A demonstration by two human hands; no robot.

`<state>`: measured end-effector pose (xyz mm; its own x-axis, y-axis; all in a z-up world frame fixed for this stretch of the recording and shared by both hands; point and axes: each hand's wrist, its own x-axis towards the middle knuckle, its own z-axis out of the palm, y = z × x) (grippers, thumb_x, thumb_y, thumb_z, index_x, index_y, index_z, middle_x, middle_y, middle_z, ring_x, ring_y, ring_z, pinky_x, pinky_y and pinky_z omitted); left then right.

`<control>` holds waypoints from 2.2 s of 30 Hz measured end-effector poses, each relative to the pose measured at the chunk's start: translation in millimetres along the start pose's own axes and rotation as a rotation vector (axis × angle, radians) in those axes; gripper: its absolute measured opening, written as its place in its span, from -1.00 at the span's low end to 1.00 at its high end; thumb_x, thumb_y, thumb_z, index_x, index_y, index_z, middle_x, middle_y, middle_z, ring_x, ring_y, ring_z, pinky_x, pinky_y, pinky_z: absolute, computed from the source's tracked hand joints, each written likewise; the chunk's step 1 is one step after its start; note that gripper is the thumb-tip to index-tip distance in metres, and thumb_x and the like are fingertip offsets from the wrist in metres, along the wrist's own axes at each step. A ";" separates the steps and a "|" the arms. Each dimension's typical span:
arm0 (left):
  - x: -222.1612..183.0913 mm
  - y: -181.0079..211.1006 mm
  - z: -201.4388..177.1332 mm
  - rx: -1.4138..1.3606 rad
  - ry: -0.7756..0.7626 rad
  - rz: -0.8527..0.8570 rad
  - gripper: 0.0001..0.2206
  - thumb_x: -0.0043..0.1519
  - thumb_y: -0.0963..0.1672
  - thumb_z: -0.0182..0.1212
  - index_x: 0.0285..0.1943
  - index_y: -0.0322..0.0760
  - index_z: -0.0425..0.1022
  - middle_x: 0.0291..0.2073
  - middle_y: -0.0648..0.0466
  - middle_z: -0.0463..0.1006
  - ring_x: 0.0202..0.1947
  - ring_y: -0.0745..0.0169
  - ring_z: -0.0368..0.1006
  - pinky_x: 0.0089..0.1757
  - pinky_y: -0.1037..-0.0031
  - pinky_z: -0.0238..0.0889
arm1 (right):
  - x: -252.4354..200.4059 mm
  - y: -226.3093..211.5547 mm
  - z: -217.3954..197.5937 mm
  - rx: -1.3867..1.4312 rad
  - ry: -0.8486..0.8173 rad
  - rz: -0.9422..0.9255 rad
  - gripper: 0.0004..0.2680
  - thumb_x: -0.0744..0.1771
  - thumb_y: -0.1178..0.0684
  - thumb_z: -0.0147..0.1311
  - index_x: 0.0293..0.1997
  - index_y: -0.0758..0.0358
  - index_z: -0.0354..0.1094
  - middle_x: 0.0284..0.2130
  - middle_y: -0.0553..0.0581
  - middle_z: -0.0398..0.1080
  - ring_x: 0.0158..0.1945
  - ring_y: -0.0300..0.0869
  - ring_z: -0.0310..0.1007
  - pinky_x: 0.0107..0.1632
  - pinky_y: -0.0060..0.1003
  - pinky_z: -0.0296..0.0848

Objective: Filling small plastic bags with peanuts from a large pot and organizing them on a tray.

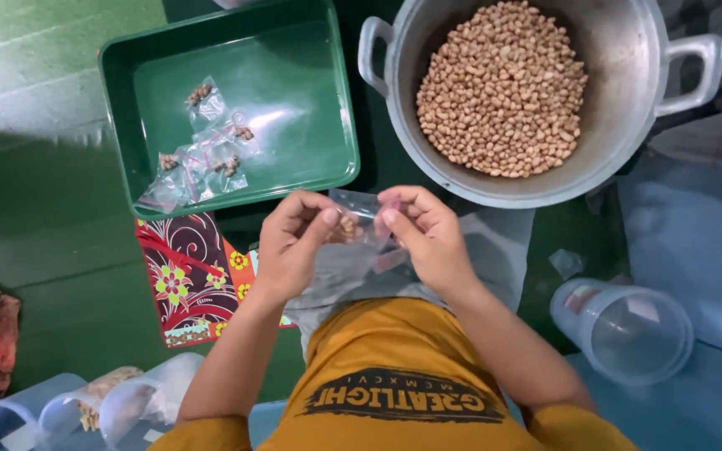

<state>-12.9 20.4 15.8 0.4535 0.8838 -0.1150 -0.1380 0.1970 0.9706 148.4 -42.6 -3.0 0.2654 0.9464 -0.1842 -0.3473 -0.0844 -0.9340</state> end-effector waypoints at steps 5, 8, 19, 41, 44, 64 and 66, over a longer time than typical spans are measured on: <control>3.8 15.4 7.2 1.089 0.085 0.886 -0.81 0.14 -0.24 0.13 -0.08 -0.47 0.44 -0.13 -0.21 0.45 -0.06 -0.20 0.39 -0.03 0.18 0.26 | -6.1 2.4 -0.1 -0.037 -0.048 0.030 -0.65 0.22 0.29 0.09 0.09 0.34 0.08 -0.55 0.01 0.36 -0.52 -0.42 0.30 -0.36 -0.60 0.33; -2.1 29.7 10.6 1.109 -0.291 0.975 -0.81 0.22 -0.23 -0.05 -0.06 -0.38 0.46 -0.08 -0.17 0.45 -0.01 -0.18 0.38 0.03 0.15 0.22 | -1.9 10.8 -6.9 -0.054 -0.126 0.161 -0.68 0.23 0.34 -0.03 0.06 0.29 0.11 -0.61 0.04 0.38 -0.59 -0.37 0.32 -0.44 -0.57 0.31; -2.8 12.1 4.9 1.125 -0.385 0.801 -0.81 0.21 -0.24 -0.04 -0.03 -0.32 0.40 -0.27 -0.04 0.45 -0.27 0.04 0.44 -0.21 0.42 0.34 | -10.5 17.3 -19.8 -0.008 -0.360 0.205 -0.69 0.26 0.23 -0.01 0.10 0.25 0.09 -0.38 0.06 0.44 -0.37 -0.36 0.37 -0.25 -0.51 0.37; -15.2 -39.3 4.3 0.676 -0.112 -0.383 -0.89 -0.11 -0.19 0.38 -0.47 -0.32 0.57 -0.65 -0.10 0.51 -0.57 0.16 0.47 -0.50 0.46 0.33 | -22.0 36.3 -20.6 -0.607 -0.106 0.194 -0.99 0.17 0.07 0.18 -0.50 0.07 0.47 -0.69 0.01 0.43 -0.56 -0.31 0.33 -0.45 -0.45 0.30; -16.6 -46.0 4.4 0.650 -0.127 -0.428 -0.90 -0.10 -0.20 0.36 -0.47 -0.33 0.55 -0.66 -0.03 0.51 -0.57 0.26 0.43 -0.48 0.49 0.31 | -19.7 20.8 -18.9 -0.577 -0.137 0.141 -0.90 0.12 0.05 0.26 -0.46 0.12 0.47 -0.65 0.04 0.45 -0.52 -0.25 0.40 -0.40 -0.41 0.35; -22.4 -45.7 23.7 0.505 -0.029 -0.245 -0.88 0.03 -0.28 0.15 -0.36 -0.29 0.32 -0.59 -0.03 0.52 -0.58 0.14 0.49 -0.48 0.51 0.39 | -23.8 55.5 -44.2 -0.255 -0.095 0.185 -0.66 0.19 0.04 0.17 0.00 0.18 0.19 -0.44 0.07 0.35 -0.49 -0.22 0.41 -0.41 -0.42 0.37; -22.1 -42.8 23.6 0.316 -0.031 -0.321 -0.88 0.06 -0.30 0.13 -0.33 -0.33 0.29 -0.56 -0.04 0.51 -0.57 0.24 0.47 -0.45 0.52 0.41 | -25.7 58.8 -48.3 0.046 -0.158 0.307 -0.60 0.24 0.06 0.08 0.19 0.17 0.08 -0.45 -0.04 0.27 -0.48 -0.38 0.38 -0.43 -0.60 0.36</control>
<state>3.7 -17.6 -18.2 0.4562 0.7849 -0.4192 0.2872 0.3160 0.9043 164.6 -86.9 -67.9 0.0007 0.9161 -0.4009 -0.4302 -0.3616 -0.8271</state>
